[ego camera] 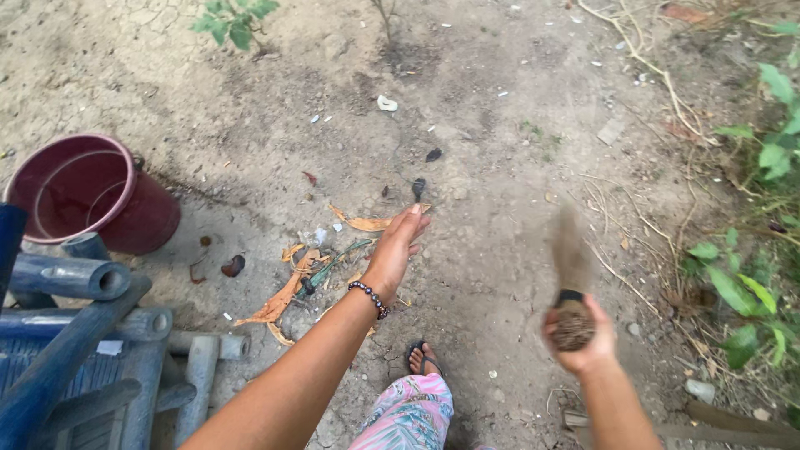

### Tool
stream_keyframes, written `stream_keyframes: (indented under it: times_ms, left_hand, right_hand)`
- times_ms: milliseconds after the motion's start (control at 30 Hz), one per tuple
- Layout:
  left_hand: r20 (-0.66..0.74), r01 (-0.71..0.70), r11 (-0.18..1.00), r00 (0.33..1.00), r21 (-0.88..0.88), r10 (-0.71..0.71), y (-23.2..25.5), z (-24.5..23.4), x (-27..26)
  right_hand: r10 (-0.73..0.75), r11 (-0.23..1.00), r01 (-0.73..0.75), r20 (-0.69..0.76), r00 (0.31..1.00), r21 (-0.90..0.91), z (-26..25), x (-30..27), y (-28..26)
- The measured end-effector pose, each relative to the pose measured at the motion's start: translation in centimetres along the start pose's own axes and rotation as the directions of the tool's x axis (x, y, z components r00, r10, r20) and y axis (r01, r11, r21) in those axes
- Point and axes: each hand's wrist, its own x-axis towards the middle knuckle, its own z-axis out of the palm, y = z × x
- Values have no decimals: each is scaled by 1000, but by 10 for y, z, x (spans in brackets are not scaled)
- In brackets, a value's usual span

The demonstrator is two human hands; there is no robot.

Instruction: The person sweeps debris and dirt from the ground using a handheld broom made of sticks.

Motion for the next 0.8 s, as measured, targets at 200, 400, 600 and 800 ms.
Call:
stream_keyframes:
  times_ms: [200,400,600,800]
  left_hand:
    - [-51,-17,999,999,-42,15,-4,-23,6]
    - [-71,-48,998,996,-36,46,19,-22,18]
    - [-40,-67,997,997,-38,66,40,5,37]
    - [20,-81,996,996,-26,82,52,48,56]
  right_hand:
    - [22,997,-18,-44,999,80,-10,96,-25]
    - [568,818,-575,213,795,-33,84,59,121]
    - [769,638,-672,360,528,-376,124,9,98]
    - [488,848,-400,217,846,-349,89,25,0]
